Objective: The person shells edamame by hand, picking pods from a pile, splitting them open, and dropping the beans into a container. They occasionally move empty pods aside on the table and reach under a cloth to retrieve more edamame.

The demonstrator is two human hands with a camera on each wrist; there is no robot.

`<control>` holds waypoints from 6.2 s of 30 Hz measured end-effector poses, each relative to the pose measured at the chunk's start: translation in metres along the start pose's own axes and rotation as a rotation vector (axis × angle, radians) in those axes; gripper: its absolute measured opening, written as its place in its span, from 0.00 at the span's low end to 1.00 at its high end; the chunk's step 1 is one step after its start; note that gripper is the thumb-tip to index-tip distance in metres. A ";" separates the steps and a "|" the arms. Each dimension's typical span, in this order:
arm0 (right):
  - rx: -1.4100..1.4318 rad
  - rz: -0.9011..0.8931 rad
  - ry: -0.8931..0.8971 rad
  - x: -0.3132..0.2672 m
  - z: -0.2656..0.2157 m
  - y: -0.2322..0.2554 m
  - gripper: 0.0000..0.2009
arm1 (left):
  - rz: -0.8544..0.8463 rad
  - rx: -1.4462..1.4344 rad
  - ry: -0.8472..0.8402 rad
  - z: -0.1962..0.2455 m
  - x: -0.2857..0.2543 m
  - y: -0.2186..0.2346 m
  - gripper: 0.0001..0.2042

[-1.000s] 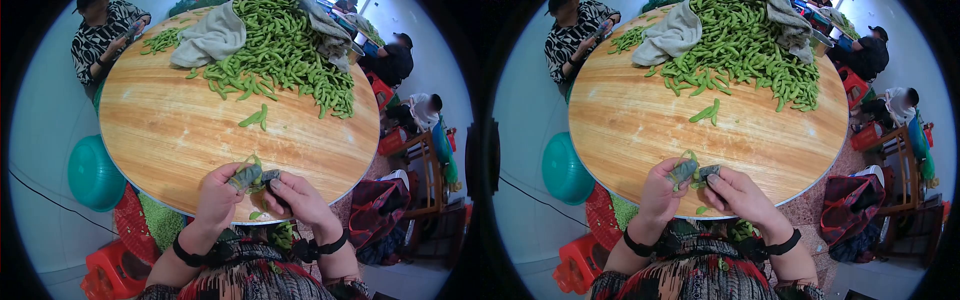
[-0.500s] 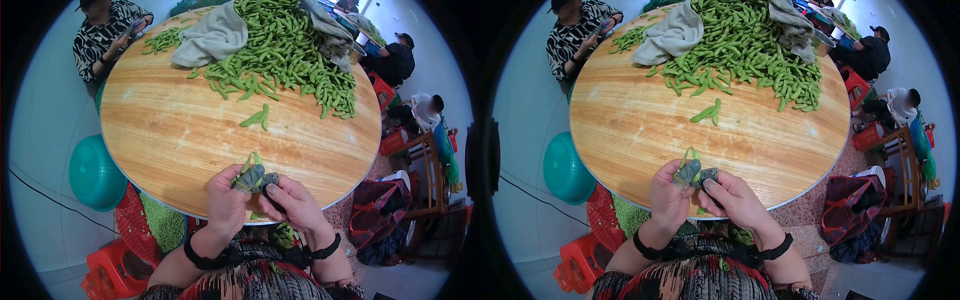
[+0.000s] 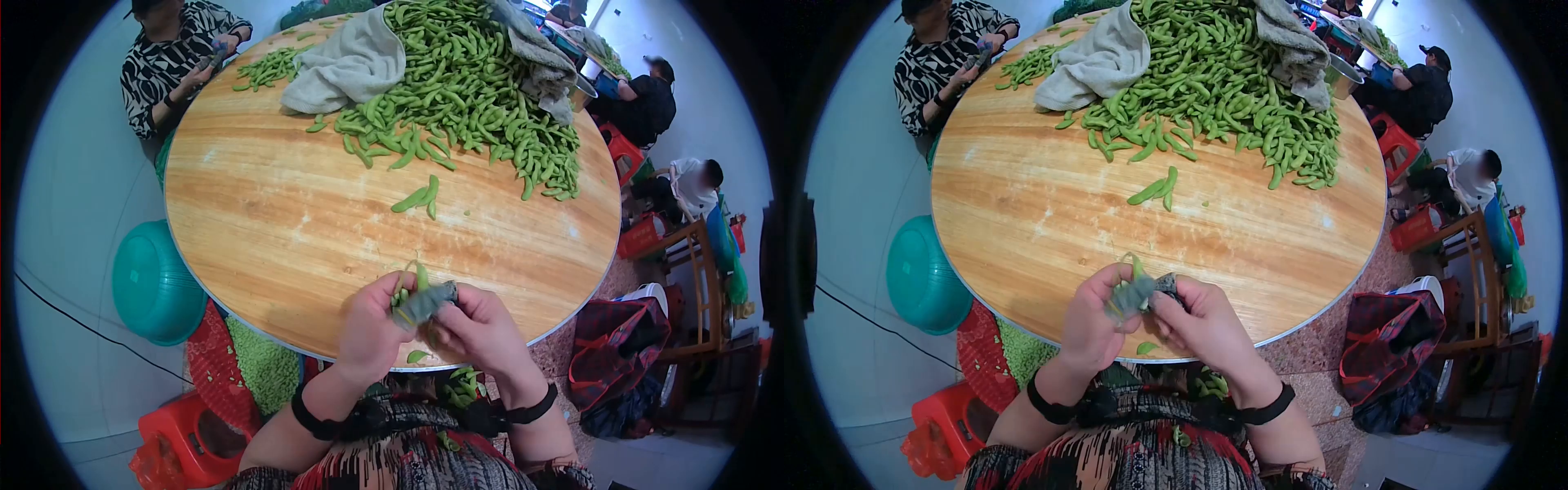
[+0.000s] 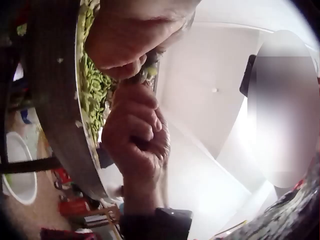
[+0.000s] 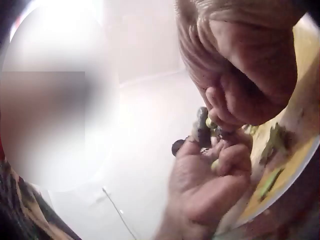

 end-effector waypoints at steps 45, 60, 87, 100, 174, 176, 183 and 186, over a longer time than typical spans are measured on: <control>-0.082 -0.050 0.010 -0.003 -0.008 0.005 0.10 | 0.163 0.079 -0.103 0.004 0.000 0.004 0.08; -0.656 0.330 0.479 0.006 0.004 -0.008 0.08 | 0.118 0.065 -0.121 -0.004 -0.006 -0.005 0.09; -0.384 0.170 0.011 0.033 -0.052 0.014 0.10 | 0.104 1.335 -0.680 0.027 -0.009 -0.012 0.22; -0.374 -0.100 0.071 -0.007 -0.020 -0.005 0.12 | 0.100 0.156 -0.162 0.016 -0.004 0.005 0.06; -0.099 0.145 0.139 0.037 -0.013 -0.002 0.08 | 0.034 0.083 -0.138 0.016 0.007 0.010 0.25; -0.124 0.149 0.122 0.033 -0.020 0.010 0.09 | 0.084 0.272 -0.170 0.015 0.006 0.008 0.26; -0.164 0.075 0.070 0.027 -0.026 0.010 0.09 | 0.020 0.911 -0.357 0.014 0.007 0.005 0.27; 0.259 -0.034 -0.040 0.022 -0.013 0.012 0.07 | -0.215 1.176 -0.726 0.016 0.009 0.003 0.25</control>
Point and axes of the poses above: each hand's wrist, its own x-axis towards the middle knuckle, its own y-axis out of the back of the hand, z = x × y, the point moved 2 cm from there along x, towards the middle knuckle, and after that the axes turned 1 degree about -x, right-handed, at the moved point
